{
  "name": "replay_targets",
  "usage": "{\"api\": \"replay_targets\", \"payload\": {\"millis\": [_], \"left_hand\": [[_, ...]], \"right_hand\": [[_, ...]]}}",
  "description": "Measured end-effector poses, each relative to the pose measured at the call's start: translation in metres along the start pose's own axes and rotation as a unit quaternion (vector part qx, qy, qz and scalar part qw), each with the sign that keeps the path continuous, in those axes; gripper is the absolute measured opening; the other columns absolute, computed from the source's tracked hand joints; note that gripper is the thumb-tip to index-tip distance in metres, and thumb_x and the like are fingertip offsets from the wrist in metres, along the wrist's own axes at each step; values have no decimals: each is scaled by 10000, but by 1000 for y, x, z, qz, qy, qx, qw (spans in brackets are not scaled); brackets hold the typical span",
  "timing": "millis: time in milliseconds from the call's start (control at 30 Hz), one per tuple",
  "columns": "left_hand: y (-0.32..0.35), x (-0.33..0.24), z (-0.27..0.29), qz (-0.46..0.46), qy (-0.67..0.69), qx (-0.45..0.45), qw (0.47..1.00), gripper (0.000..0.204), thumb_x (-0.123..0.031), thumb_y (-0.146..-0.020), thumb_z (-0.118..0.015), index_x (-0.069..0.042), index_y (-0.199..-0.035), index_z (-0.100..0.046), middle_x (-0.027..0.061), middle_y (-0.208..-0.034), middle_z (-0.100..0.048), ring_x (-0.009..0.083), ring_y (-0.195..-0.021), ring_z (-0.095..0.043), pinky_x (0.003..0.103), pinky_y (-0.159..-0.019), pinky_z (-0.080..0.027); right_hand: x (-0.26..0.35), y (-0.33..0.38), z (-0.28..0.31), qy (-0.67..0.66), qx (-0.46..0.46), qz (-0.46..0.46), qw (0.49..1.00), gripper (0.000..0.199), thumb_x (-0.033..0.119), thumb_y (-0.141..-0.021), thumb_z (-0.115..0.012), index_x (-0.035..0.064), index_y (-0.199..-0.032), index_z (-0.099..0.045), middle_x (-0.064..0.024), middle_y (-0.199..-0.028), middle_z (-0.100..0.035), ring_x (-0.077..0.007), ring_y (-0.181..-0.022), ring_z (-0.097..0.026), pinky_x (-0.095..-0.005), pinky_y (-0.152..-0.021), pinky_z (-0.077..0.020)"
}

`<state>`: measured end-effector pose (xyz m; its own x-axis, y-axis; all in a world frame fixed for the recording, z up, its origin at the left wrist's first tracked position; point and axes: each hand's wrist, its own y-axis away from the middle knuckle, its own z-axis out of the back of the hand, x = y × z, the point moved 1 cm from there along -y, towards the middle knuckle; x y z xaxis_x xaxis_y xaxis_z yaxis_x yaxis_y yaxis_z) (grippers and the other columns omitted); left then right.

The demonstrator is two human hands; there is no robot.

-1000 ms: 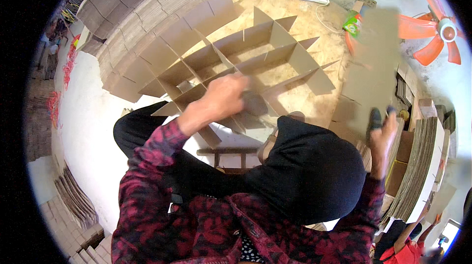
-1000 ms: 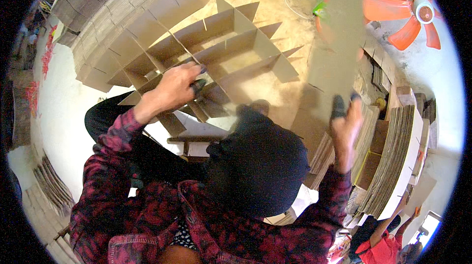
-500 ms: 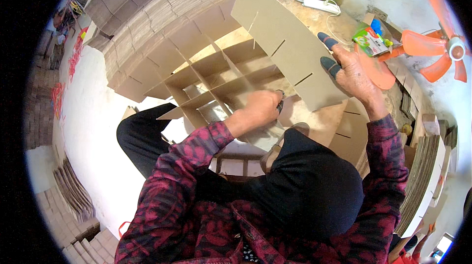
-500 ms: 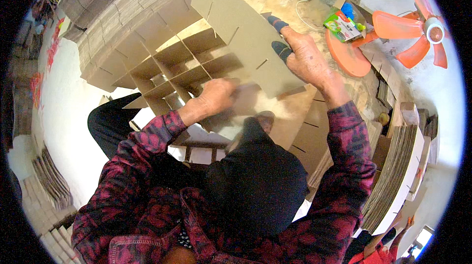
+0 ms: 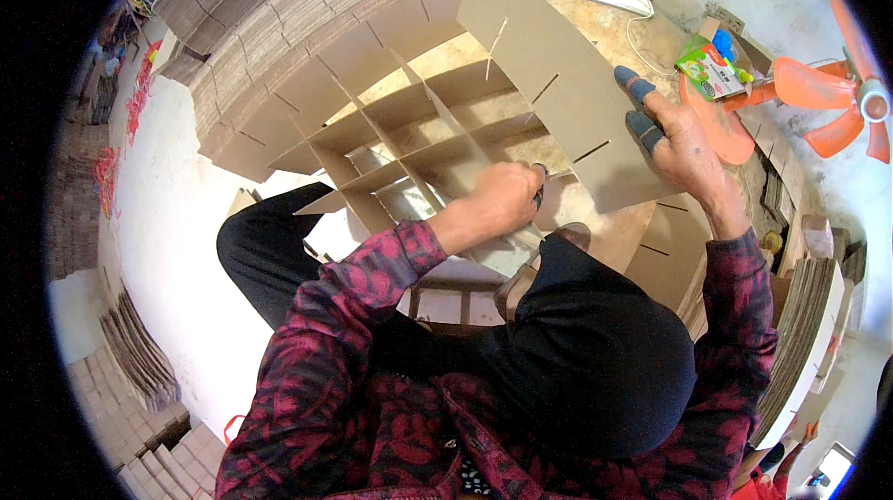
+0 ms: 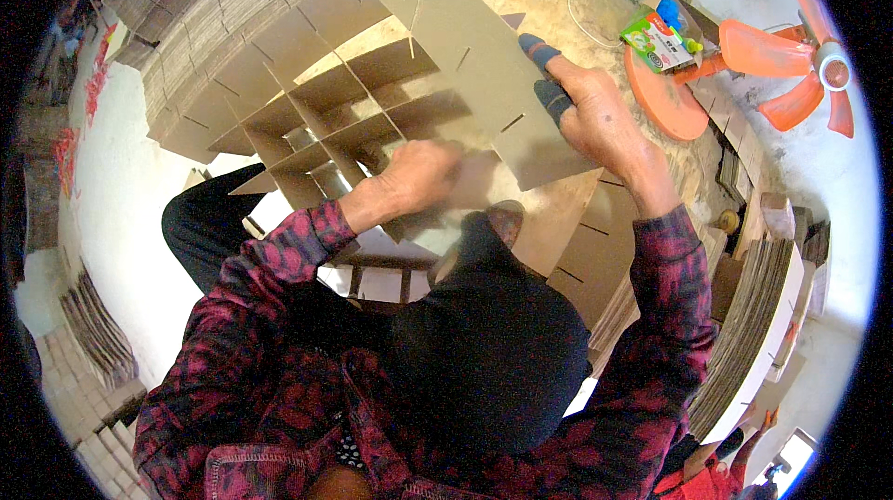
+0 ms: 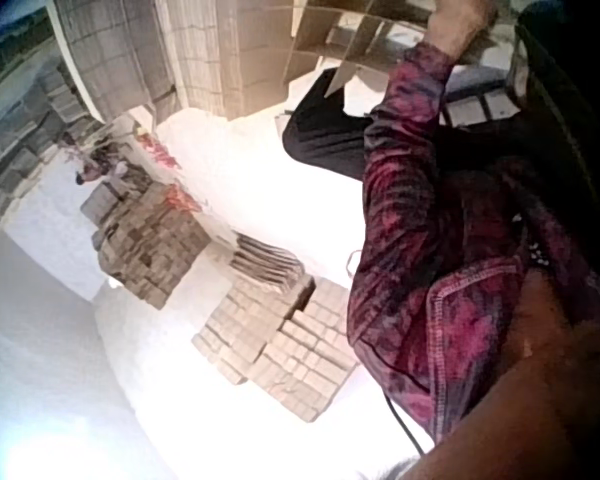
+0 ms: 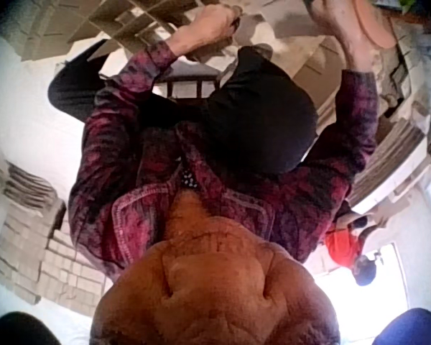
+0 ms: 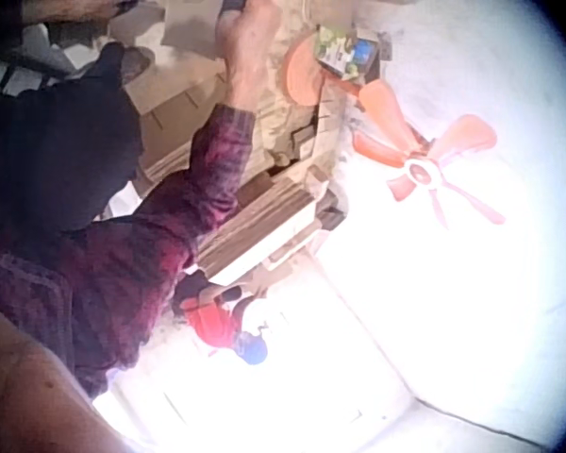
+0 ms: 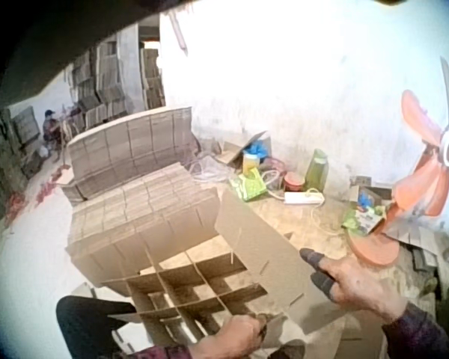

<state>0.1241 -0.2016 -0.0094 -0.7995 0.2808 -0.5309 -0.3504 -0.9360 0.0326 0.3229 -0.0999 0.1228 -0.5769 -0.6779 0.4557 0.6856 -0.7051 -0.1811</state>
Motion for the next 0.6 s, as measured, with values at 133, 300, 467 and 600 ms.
{"api": "replay_targets", "payload": {"millis": [133,300,467,600], "left_hand": [[3,6,2,7,-14,15,1000,159,-136,-710,-603,-29,-828,-610,208,-783,-639,387,-780,-637,485,-680,-510],[4,7,1,15,-16,25,999,192,-174,-706,-633,-45,-845,-606,198,-796,-638,385,-804,-634,488,-699,-507],[6,5,-1,17,-23,24,999,225,-179,-701,-639,-48,-880,-604,193,-808,-639,388,-804,-632,488,-694,-505],[6,8,-2,4,-14,15,1000,236,-179,-708,-635,-54,-907,-608,194,-817,-641,387,-808,-633,486,-693,-508]], "right_hand": [[29,-6,20,-12,23,-47,999,415,-32,-846,-525,30,-1256,-538,-243,-1155,-588,-364,-1049,-600,-352,-885,-468],[10,2,4,-51,11,-29,998,423,-11,-842,-556,52,-1260,-560,-216,-991,-645,-312,-824,-640,-334,-819,-480],[5,3,-21,-74,37,-35,996,495,-90,-726,-507,66,-1193,-560,-248,-939,-612,-401,-874,-611,-404,-743,-487],[4,0,-41,-27,50,-46,997,380,-53,-713,-515,47,-1075,-578,-225,-908,-623,-408,-870,-598,-411,-745,-488]]}}
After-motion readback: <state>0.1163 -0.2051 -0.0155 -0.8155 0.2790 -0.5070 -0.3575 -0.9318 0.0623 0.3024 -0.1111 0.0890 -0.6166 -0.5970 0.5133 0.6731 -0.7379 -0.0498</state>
